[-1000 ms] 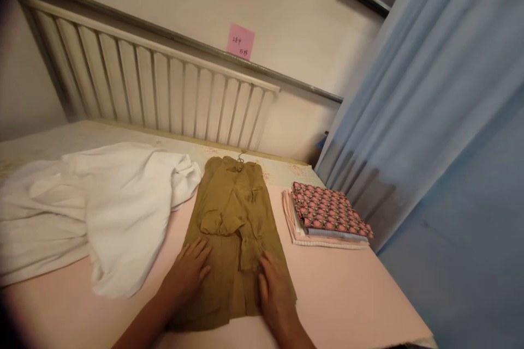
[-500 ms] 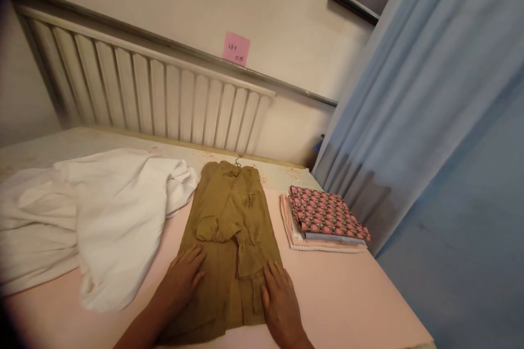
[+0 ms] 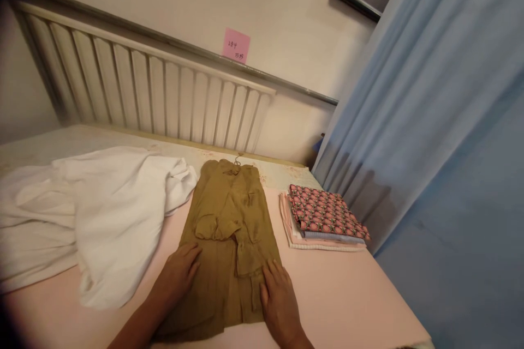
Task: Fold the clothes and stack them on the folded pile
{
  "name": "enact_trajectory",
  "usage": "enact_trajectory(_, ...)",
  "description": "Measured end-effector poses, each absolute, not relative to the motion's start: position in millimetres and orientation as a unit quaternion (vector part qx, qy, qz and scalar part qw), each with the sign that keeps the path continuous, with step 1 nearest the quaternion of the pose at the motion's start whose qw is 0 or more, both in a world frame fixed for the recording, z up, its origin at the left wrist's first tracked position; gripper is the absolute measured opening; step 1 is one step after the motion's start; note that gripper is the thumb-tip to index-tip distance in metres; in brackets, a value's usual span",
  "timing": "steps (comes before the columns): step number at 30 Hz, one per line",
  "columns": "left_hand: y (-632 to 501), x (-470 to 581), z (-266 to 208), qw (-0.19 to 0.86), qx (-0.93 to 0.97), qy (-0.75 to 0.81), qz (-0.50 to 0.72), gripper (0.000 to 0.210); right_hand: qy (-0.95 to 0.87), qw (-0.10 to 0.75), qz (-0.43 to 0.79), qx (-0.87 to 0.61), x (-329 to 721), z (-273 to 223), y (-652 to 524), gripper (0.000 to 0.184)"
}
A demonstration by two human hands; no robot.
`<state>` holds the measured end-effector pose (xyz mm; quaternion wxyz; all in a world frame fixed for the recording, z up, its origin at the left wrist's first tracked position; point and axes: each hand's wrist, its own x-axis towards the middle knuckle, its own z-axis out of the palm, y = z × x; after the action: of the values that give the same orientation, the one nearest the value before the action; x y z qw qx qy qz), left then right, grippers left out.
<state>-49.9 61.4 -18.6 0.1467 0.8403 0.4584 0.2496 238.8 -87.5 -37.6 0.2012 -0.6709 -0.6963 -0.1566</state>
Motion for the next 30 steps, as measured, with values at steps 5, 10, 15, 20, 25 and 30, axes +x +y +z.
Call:
enact_trajectory(5, 63, -50, -20, 0.146, 0.844, 0.455, 0.244, 0.036, -0.699, 0.212, -0.162, -0.663, 238, -37, -88, 0.039)
enact_trajectory(10, 62, -51, -17, 0.146, 0.849, 0.449, 0.237, 0.035, -0.699, 0.206, -0.161, -0.665, 238, -36, -88, 0.039)
enact_trajectory(15, 60, -51, -13, 0.137, 0.857, 0.446, 0.22, 0.034, -0.699, 0.198, -0.159, -0.668, 237, -34, -88, 0.039)
enact_trajectory(20, 59, -51, -9, 0.14, 0.855, 0.449, 0.22, 0.033, -0.697, 0.197, -0.16, -0.671, 235, -33, -88, 0.038)
enact_trajectory(25, 60, -51, -10, 0.141, 0.853, 0.447, 0.228, 0.031, -0.673, 0.268, -0.144, -0.674, 235, -28, -89, 0.033)
enact_trajectory(30, 57, -51, -7, 0.149, 0.851, 0.453, 0.221, 0.029, -0.612, 0.395, -0.092, -0.679, 226, 9, -60, 0.027)
